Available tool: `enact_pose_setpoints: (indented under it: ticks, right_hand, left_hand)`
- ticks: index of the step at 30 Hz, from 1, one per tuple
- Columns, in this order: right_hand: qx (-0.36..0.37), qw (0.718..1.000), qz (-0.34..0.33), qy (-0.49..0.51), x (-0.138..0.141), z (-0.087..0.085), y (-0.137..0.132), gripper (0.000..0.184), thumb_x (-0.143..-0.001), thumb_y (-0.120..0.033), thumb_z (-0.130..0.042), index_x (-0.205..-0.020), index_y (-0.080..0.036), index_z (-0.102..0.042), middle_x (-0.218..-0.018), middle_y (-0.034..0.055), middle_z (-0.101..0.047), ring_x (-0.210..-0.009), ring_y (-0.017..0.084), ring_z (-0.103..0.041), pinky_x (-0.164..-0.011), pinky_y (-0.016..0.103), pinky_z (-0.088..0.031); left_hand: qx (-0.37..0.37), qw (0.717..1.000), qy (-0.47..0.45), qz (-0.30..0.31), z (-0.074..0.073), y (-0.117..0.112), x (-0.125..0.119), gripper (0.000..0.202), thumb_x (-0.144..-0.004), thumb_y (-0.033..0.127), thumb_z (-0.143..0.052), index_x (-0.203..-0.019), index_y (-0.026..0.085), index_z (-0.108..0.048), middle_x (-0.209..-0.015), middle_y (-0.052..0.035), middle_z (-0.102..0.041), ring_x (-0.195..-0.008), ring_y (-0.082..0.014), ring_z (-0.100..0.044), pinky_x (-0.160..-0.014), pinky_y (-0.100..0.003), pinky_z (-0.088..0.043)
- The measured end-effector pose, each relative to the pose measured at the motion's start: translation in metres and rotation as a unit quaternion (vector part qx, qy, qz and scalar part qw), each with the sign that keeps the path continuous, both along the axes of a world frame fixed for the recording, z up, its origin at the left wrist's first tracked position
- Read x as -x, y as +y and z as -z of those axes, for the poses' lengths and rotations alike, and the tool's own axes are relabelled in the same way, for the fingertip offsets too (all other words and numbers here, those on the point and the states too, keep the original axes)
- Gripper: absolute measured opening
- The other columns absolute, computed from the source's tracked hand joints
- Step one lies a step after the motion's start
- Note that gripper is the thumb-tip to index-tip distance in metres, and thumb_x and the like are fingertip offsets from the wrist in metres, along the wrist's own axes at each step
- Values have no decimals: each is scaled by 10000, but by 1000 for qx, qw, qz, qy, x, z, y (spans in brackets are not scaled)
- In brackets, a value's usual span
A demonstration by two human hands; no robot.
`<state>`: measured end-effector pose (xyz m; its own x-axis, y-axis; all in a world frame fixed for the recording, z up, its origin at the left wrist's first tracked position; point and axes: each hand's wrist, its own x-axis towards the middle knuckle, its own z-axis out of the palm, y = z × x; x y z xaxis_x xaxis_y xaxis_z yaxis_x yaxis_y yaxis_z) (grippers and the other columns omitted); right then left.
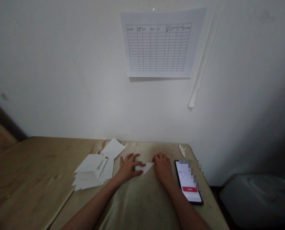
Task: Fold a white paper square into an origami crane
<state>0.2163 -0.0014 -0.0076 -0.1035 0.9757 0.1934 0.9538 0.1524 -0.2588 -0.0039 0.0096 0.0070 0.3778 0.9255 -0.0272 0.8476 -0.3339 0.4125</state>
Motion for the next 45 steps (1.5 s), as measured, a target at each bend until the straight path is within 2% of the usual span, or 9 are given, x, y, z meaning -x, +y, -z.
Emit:
enact_pose_setpoints:
  ticks: [11, 17, 21, 25, 29, 35, 38, 45]
  right_hand:
    - [-4, 1000, 0, 25, 0, 4, 0, 240, -931, -167, -460, -1048, -240, -656, -1174, 65, -632, -1104, 240, -532, -944, 344, -388]
    - [10, 999, -2, 51, 0, 2, -2, 197, -875, -298, -597, -1053, -240, -660, -1165, 74, -625, -1127, 258, -533, -965, 356, -398]
    - [12, 998, 8, 61, 4, 0, -7, 342, -775, -405, -705, -1059, -221, -657, -1160, 100, -617, -1120, 282, -538, -978, 372, -404]
    - [12, 997, 5, 72, 9, -3, -13, 482, -699, -447, -758, -1099, -203, -645, -1176, 119, -599, -1139, 306, -528, -1006, 384, -390]
    - [12, 997, 4, 78, 12, -5, -17, 517, -683, -463, -770, -1115, -214, -632, -1190, 124, -587, -1161, 319, -519, -1032, 395, -370]
    - [10, 997, -1, 83, 12, -3, -19, 604, -666, -562, -786, -1131, -214, -620, -1201, 120, -578, -1182, 322, -500, -1053, 418, -347]
    - [9, 996, 3, 86, 11, -2, -17, 563, -693, -540, -781, -1125, -214, -624, -1196, 112, -581, -1175, 311, -501, -1048, 412, -346]
    - [30, 995, 5, 93, 3, 1, -11, 324, -832, -396, -688, -1110, -236, -639, -1212, 93, -587, -1196, 286, -503, -1014, 379, -360]
  left_hand:
    - [-1, 1000, -1, 2, 0, 0, 0, 374, -771, 478, -777, -1134, 525, -699, -1563, 51, -414, -1496, -402, -203, -1098, -808, 22]
    - [-5, 1000, 3, -2, -1, -1, 0, 375, -770, 486, -778, -1137, 512, -704, -1567, 43, -411, -1494, -403, -205, -1109, -793, 28]
    - [-5, 1000, -1, 2, 0, -1, 0, 368, -775, 499, -770, -1137, 513, -704, -1569, 45, -408, -1494, -407, -206, -1105, -797, 36]
    - [-6, 1000, -4, 2, 1, 0, 0, 359, -778, 488, -770, -1131, 508, -708, -1565, 44, -413, -1493, -404, -202, -1104, -798, 37]
    - [-6, 1000, -2, 1, 1, 0, 0, 360, -773, 473, -778, -1125, 506, -710, -1561, 44, -417, -1494, -399, -201, -1107, -793, 30]
    - [-4, 1000, -2, 1, -1, 0, 0, 373, -769, 467, -783, -1130, 518, -704, -1561, 39, -419, -1498, -398, -203, -1106, -794, 29]
    - [-4, 1000, -1, 1, -2, 0, 0, 366, -770, 484, -777, -1127, 516, -706, -1563, 36, -418, -1496, -404, -206, -1102, -798, 34]
    - [-10, 1000, 5, 3, 1, 0, 0, 362, -777, 490, -771, -1131, 523, -703, -1562, 41, -419, -1492, -414, -208, -1094, -809, 14]
